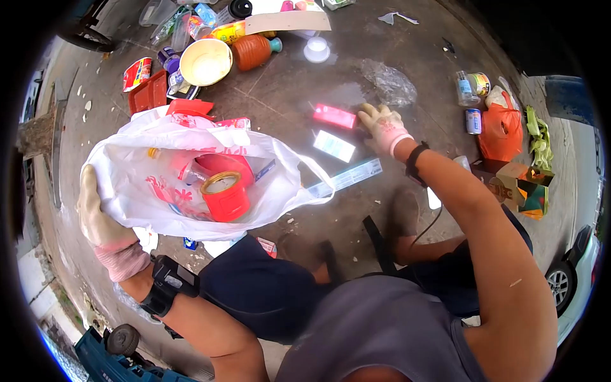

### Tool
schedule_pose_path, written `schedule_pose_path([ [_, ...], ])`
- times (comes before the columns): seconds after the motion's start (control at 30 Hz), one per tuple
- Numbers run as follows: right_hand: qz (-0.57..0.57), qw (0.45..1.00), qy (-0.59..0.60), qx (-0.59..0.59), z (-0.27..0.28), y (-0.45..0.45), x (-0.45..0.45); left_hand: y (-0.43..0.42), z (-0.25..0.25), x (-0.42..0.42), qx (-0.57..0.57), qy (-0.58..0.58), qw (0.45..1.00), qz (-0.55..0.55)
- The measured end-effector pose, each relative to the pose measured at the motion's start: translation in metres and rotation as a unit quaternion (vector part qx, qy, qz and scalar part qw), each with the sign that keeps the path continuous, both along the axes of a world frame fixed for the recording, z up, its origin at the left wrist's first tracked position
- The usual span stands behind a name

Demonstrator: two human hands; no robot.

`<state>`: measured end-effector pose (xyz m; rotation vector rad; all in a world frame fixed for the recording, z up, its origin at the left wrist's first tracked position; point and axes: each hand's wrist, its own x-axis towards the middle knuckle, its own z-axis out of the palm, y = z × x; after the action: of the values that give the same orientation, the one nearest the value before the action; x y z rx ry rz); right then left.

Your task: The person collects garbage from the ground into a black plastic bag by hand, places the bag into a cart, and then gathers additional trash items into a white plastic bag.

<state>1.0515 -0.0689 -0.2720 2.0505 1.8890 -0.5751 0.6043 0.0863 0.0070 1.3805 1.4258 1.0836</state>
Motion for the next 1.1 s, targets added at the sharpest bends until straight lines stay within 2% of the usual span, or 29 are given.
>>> schedule_pose_path([
  [0.03, 0.0, 1.0, 0.014, 0.026, -0.002, 0.0, 0.002, -0.002, -0.015, -0.017, 0.221, 0.261, 0.938, -0.055],
  [0.07, 0.0, 0.998, 0.026, 0.051, 0.001, 0.003, 0.002, -0.003, -0.014, -0.021, 0.208, 0.303, 0.929, -0.044],
  [0.1, -0.042, 0.996, 0.077, -0.025, 0.005, 0.011, 0.006, -0.005, -0.012, -0.024, 0.195, 0.343, 0.918, -0.034],
  [0.17, -0.126, 0.961, 0.172, -0.177, 0.027, 0.034, 0.014, -0.01, -0.004, -0.015, 0.127, 0.292, 0.948, -0.002],
  [0.2, -0.124, 0.934, 0.241, -0.232, 0.036, 0.039, 0.014, -0.012, 0.0, -0.01, 0.094, 0.264, 0.96, 0.017],
  [0.27, -0.12, 0.856, 0.372, -0.337, 0.062, 0.052, 0.011, -0.017, 0.013, 0.017, -0.016, 0.031, 0.996, 0.081],
  [0.3, -0.101, 0.809, 0.418, -0.401, 0.079, 0.059, 0.002, -0.017, 0.011, 0.015, -0.004, 0.048, 0.997, 0.063],
  [0.4, 0.0, 0.78, 0.53, -0.332, 0.123, 0.071, -0.05, -0.011, 0.008, 0.011, 0.012, 0.096, 0.995, 0.038],
  [0.47, 0.048, 0.713, 0.62, -0.325, 0.145, 0.084, -0.093, -0.007, 0.0, 0.0, 0.039, 0.126, 0.991, 0.014],
  [0.53, 0.134, 0.65, 0.71, -0.234, 0.131, 0.097, -0.137, -0.006, -0.008, -0.014, 0.14, 0.26, 0.955, -0.024],
  [0.6, 0.101, 0.768, 0.63, -0.057, 0.124, 0.101, -0.191, -0.008, -0.011, -0.025, 0.296, 0.476, 0.825, -0.074],
  [0.67, 0.054, 0.773, 0.632, 0.0, 0.139, 0.102, -0.204, -0.007, -0.013, -0.021, 0.166, 0.298, 0.94, -0.025],
  [0.7, 0.032, 0.774, 0.631, 0.028, 0.144, 0.102, -0.207, -0.009, -0.012, -0.021, 0.18, 0.302, 0.936, -0.021],
  [0.73, 0.015, 0.805, 0.587, 0.083, 0.14, 0.099, -0.202, -0.011, -0.012, -0.022, 0.193, 0.306, 0.932, -0.018],
  [0.77, -0.002, 0.831, 0.539, 0.139, 0.132, 0.09, -0.187, -0.013, -0.01, -0.024, 0.287, 0.405, 0.867, -0.039],
  [0.83, -0.024, 0.881, 0.403, 0.246, 0.114, 0.07, -0.157, -0.014, -0.012, -0.029, 0.34, 0.458, 0.82, -0.042],
  [0.87, -0.028, 0.903, 0.313, 0.294, 0.102, 0.06, -0.145, -0.014, -0.016, -0.032, 0.306, 0.419, 0.855, -0.026],
  [0.93, -0.125, 0.931, 0.316, 0.136, 0.08, 0.038, -0.134, -0.011, -0.014, -0.021, 0.17, 0.255, 0.951, 0.03],
  [0.97, -0.175, 0.932, 0.312, 0.056, 0.075, 0.03, -0.129, -0.007, -0.006, -0.014, 0.063, 0.126, 0.988, 0.069],
  [1.0, -0.187, 0.913, 0.359, -0.046, 0.07, 0.026, -0.122, -0.005, -0.002, -0.006, -0.047, -0.005, 0.993, 0.105],
  [1.03, -0.166, 0.887, 0.429, -0.046, 0.027, 0.017, -0.117, -0.005, -0.008, -0.006, 0.018, 0.092, 0.992, 0.087],
  [1.1, -0.206, 0.838, 0.495, -0.105, -0.006, 0.014, -0.111, -0.007, -0.021, -0.019, 0.143, 0.26, 0.954, 0.049],
])
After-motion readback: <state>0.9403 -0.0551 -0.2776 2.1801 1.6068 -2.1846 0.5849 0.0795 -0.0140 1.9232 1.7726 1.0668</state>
